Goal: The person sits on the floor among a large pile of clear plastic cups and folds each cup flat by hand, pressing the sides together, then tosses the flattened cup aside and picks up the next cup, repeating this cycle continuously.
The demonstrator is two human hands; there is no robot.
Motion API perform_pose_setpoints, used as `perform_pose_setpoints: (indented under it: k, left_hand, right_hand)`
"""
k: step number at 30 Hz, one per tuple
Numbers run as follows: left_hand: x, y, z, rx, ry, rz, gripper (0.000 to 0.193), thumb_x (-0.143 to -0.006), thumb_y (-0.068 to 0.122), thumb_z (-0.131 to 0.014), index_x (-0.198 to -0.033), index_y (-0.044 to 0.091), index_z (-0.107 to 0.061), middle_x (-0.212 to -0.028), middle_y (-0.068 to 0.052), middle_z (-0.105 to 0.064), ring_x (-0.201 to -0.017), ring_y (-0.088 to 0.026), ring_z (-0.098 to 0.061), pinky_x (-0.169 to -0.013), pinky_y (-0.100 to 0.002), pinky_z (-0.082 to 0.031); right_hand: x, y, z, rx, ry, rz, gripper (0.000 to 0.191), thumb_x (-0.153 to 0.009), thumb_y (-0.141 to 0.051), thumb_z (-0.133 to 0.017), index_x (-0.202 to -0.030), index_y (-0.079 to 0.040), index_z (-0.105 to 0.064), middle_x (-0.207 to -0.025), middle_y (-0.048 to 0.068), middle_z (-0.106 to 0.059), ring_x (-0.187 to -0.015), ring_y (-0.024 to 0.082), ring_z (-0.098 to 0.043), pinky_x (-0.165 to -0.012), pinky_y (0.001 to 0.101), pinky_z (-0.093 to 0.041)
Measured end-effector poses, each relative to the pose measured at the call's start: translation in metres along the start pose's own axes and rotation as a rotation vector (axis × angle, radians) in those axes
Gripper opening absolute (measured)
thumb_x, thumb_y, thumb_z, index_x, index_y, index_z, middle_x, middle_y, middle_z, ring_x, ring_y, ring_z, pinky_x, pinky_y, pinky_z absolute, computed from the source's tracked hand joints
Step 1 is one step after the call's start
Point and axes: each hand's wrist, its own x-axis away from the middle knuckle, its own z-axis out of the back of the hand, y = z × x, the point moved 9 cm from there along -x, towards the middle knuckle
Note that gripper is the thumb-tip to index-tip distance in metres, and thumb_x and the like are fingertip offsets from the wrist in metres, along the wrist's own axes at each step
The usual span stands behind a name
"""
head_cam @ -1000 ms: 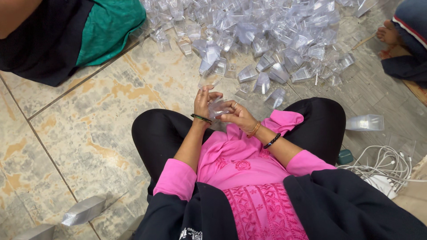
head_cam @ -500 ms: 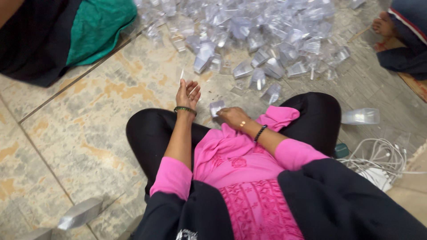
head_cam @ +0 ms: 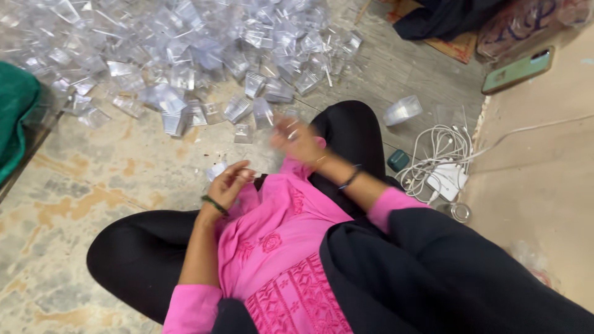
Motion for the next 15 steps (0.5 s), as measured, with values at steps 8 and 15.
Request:
perform_pose_setpoints:
  k: [8,15]
  left_hand:
    - [0.005,0.008,0.089,-0.066,0.587,0.013,0.037,-0.101,0.026,-0.072,-0.125,-0.001,-0.066,-0.105,-0.007,-0.071,-0.092,-0.015,-0.070,-0.078,-0.027,-0.054]
    - [0.004,0.028,0.079,-0.225,0.631,-0.049,0.032,-0.103,0.025,-0.069,-0.119,-0.002,-0.067,-0.102,-0.010,-0.073,-0.090,-0.017,-0.071,-0.081,-0.028,-0.055]
  right_hand:
    - [0.069,0.081,0.310,0.756,0.495,-0.313,0.054,-0.096,-0.022,-0.075,-0.146,-0.010,-0.059,-0.115,0.022,-0.059,-0.108,0.038,-0.059,-0.096,0.0459,-0.050]
    - [0.081,0.135,0.291,1.048,0.253,-0.450,0.066,-0.100,-0.042,-0.070,-0.153,-0.007,-0.050,-0.142,0.035,-0.044,-0.133,0.053,-0.045,-0.106,0.0629,-0.037]
